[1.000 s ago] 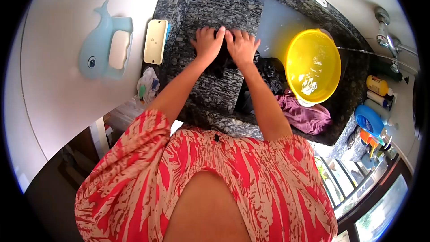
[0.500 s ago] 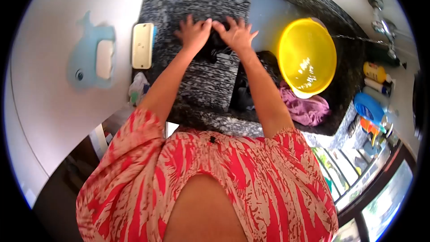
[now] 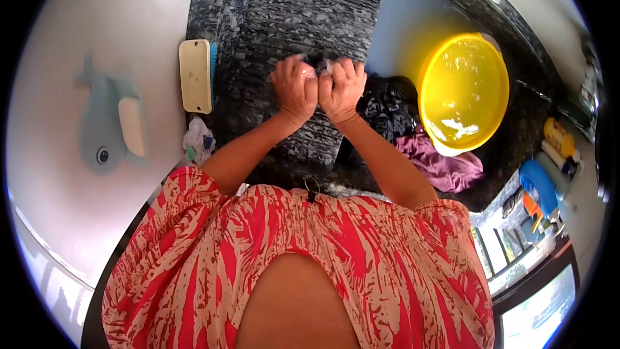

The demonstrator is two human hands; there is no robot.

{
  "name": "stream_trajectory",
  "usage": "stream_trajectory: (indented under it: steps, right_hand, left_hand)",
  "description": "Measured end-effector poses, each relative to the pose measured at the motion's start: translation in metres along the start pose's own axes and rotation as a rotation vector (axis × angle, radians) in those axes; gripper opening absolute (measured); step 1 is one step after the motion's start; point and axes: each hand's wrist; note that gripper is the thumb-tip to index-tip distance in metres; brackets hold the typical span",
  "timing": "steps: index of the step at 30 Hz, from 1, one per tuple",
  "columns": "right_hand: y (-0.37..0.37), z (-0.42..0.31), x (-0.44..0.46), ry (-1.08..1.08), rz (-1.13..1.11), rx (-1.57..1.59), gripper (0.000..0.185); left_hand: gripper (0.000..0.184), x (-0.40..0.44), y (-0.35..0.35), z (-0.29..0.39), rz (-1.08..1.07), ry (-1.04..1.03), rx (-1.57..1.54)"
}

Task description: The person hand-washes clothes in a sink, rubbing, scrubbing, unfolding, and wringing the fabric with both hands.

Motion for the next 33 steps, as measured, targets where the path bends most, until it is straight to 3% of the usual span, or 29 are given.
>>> stream_trajectory:
  steps: [4, 6, 13, 18, 21, 22, 25, 26, 28, 29, 31, 33]
  right_hand:
    - [-0.008, 0.016, 0.031, 0.158, -0.160, 0.072, 0.004]
    - [-0.013, 0.024, 0.048, 0.276, -0.245, 0.110, 0.006]
    - [-0.020, 0.033, 0.104, 0.383, -0.713, 0.194, 0.017]
    - [-0.026, 0.027, 0.122, 0.391, -0.885, -0.083, 0.025]
    - [-0.014, 0.024, 0.101, 0.216, -0.631, -0.125, 0.024]
    - [-0.009, 0.013, 0.093, -0.005, -0.668, -0.216, 0.026]
    - [0.004, -0.004, 0.067, 0.056, -0.197, -0.445, 0.033]
    - [0.009, -0.008, 0.056, 0.021, -0.118, -0.499, 0.040]
    - [0.030, -0.013, 0.027, -0.054, -0.040, -0.425, 0.040]
    - [0.040, -0.016, 0.009, -0.088, 0.003, -0.385, 0.041]
    - [0.058, -0.009, -0.032, -0.170, -0.010, -0.309, 0.041]
    - [0.048, 0.032, -0.065, -0.289, -0.115, -0.026, 0.045]
  left_hand:
    - [0.007, 0.017, -0.004, -0.014, -0.061, -0.011, -0.058]
    - [0.009, 0.023, -0.003, -0.018, -0.091, -0.009, -0.087]
    - [0.016, 0.037, -0.008, -0.029, -0.108, 0.029, -0.189]
    - [0.017, 0.037, -0.012, -0.038, -0.078, 0.073, -0.192]
    - [0.018, 0.036, -0.009, -0.036, -0.183, 0.084, -0.095]
    - [0.019, 0.038, -0.008, -0.034, -0.118, 0.007, -0.077]
    - [0.026, 0.047, -0.001, -0.025, -0.421, 0.202, 0.152]
    - [0.031, 0.042, 0.004, -0.018, -0.346, 0.123, 0.205]
    - [0.045, 0.036, 0.019, -0.002, -0.204, -0.021, 0.334]
    - [0.063, 0.029, 0.034, 0.004, -0.367, 0.034, 0.232]
    - [0.069, -0.001, 0.053, 0.008, -0.308, -0.156, 0.095]
    - [0.082, -0.023, 0.086, 0.013, -0.422, -0.199, 0.078]
Point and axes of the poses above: each hand's wrist, its own x-axis towards the middle knuckle, its own y-axis out of the back of the hand, z = x × y, and after that the axes turned 12 degrees about -y, right-handed
